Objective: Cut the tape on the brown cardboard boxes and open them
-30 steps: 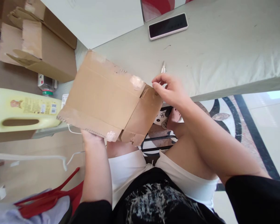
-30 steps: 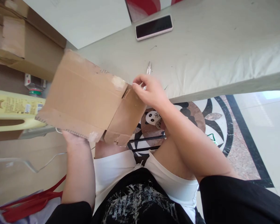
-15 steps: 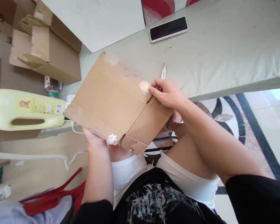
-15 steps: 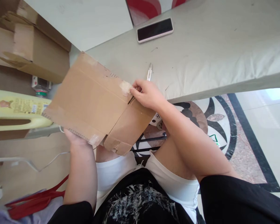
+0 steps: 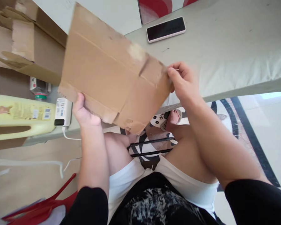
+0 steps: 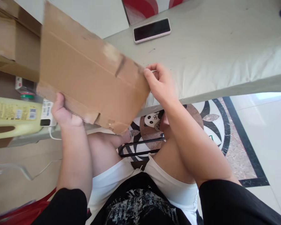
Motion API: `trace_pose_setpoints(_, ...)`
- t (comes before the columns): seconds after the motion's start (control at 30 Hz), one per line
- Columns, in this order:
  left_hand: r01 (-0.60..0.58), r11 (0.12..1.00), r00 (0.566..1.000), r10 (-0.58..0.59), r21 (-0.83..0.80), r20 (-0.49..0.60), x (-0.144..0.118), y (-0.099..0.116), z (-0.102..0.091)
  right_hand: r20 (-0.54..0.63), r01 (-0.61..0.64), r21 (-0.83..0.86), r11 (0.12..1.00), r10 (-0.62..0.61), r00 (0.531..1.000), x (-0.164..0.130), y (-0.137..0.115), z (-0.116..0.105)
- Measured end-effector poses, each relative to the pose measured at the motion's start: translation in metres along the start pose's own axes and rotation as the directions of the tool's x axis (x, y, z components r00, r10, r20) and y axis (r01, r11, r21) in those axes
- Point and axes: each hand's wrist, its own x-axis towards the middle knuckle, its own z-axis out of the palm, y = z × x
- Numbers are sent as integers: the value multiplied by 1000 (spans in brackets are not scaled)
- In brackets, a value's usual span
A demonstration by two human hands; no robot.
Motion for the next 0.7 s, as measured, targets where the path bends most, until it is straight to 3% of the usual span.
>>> trace_pose_setpoints(0.07,25,998,1000,-24,-53,18,18,-8,9,14,-31,92,995,29,999,3,3,1)
trace_pose_setpoints(0.17,90,992,996,-87,-93,32,36,-21,19,134,-87,132,987,69,989,3,6,6)
trace_pose_setpoints(0.4,213,952,977,-211,-219,29,42,-31,31,242,-200,111,973,169,956,-12,9,13)
trace_pose_setpoints(0.5,173,967,985,-168,-185,45,41,-28,33,154,-237,196,952,209,966,-13,8,21)
trace_pose_setpoints(0.6,69,976,996,-58,-205,63,40,-25,29,-4,-151,353,923,162,987,-5,7,30)
trace_pose_setpoints(0.7,138,960,990,-134,-245,35,40,-24,21,-61,-105,460,881,150,987,2,8,33)
